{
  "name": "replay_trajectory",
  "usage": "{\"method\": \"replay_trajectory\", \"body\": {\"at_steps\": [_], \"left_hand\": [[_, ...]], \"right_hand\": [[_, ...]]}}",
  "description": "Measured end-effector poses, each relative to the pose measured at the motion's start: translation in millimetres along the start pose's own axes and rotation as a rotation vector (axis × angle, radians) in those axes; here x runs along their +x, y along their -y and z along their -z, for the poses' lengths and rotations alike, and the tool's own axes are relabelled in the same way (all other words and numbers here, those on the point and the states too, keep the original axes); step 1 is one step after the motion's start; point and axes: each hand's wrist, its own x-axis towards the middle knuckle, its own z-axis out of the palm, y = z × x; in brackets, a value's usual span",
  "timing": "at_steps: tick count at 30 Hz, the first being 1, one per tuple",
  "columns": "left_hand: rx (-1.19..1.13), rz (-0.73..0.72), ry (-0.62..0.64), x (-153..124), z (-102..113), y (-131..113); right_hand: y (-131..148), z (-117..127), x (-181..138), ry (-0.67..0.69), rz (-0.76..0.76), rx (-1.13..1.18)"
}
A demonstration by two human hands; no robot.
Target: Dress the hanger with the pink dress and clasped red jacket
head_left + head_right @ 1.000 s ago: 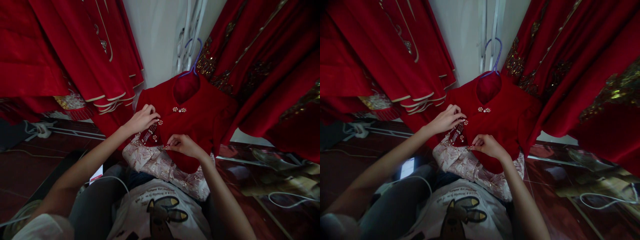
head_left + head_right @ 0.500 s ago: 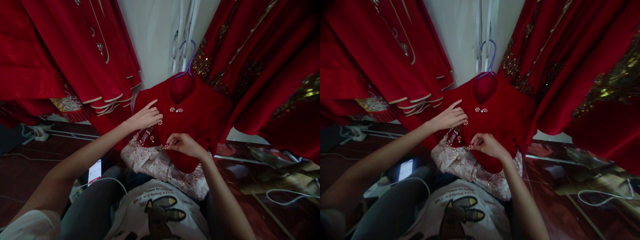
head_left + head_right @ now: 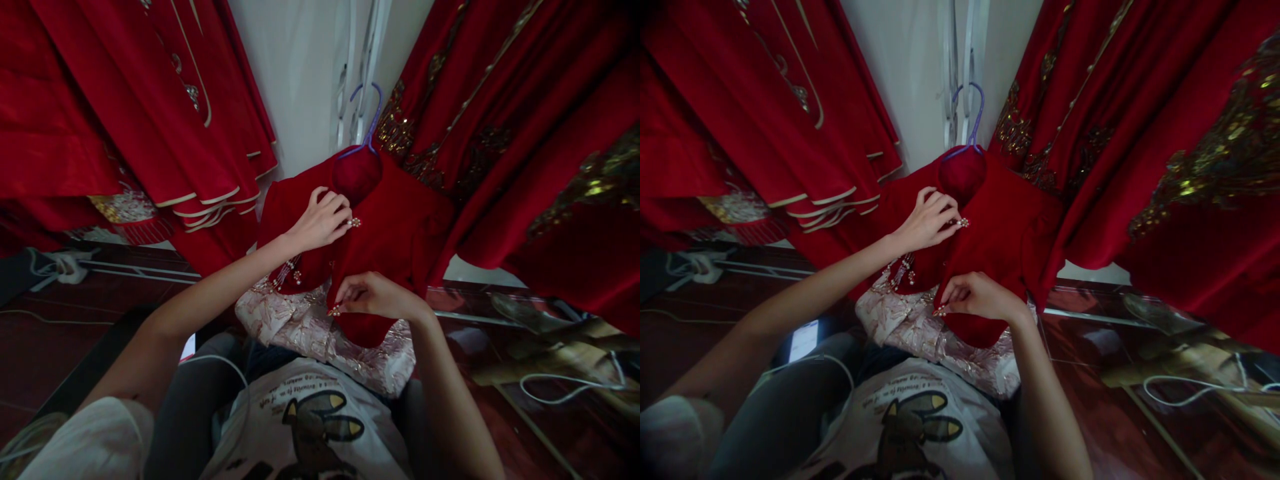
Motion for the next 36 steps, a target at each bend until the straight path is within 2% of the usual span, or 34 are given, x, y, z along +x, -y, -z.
{"method": "replay_trajectory", "body": {"at_steps": [5,11,13,16,18,20,22,25,27,31,33,36], "left_hand": [[-0.065,-0.069,-0.035,-1.3,-3.2,4.3],[0.001,-0.147,-0.043,-3.4,-9.4,14.0],[0.036,-0.149,-0.022,-1.6,-5.5,12.2],[0.118,-0.105,0.076,2.5,4.3,5.3],[0.230,-0.020,0.181,3.3,9.7,1.6],[0.366,0.110,0.310,1.0,12.3,1.7],[0.466,0.248,0.397,-3.9,12.5,6.2],[0.473,0.352,0.344,-11.1,12.1,16.8],[0.392,0.260,0.267,-13.8,14.0,23.0],[0.235,-0.066,0.220,-18.2,23.1,33.5],[0.251,-0.059,0.205,-22.6,26.1,40.2],[0.226,0.084,0.146,-29.6,23.9,52.9]], "right_hand": [[4.3,5.9,-4.3,-0.128,0.017,-0.003],[9.0,11.4,-8.8,-0.308,0.063,-0.035],[15.2,14.2,-1.8,-0.471,0.112,0.000],[33.5,19.1,23.0,-0.821,0.265,0.117],[47.9,21.2,44.4,-0.945,0.337,0.130],[58.8,21.1,62.5,-0.983,0.241,0.040],[62.6,19.2,72.2,-1.049,0.047,-0.122],[53.6,16.9,69.2,-1.205,-0.154,-0.413],[42.0,19.0,59.3,-1.280,-0.176,-0.588],[21.6,34.3,36.1,-1.316,-0.183,-0.822],[17.5,46.6,26.2,-1.334,-0.215,-0.886],[19.2,67.6,15.1,-1.365,-0.262,-0.966]]}}
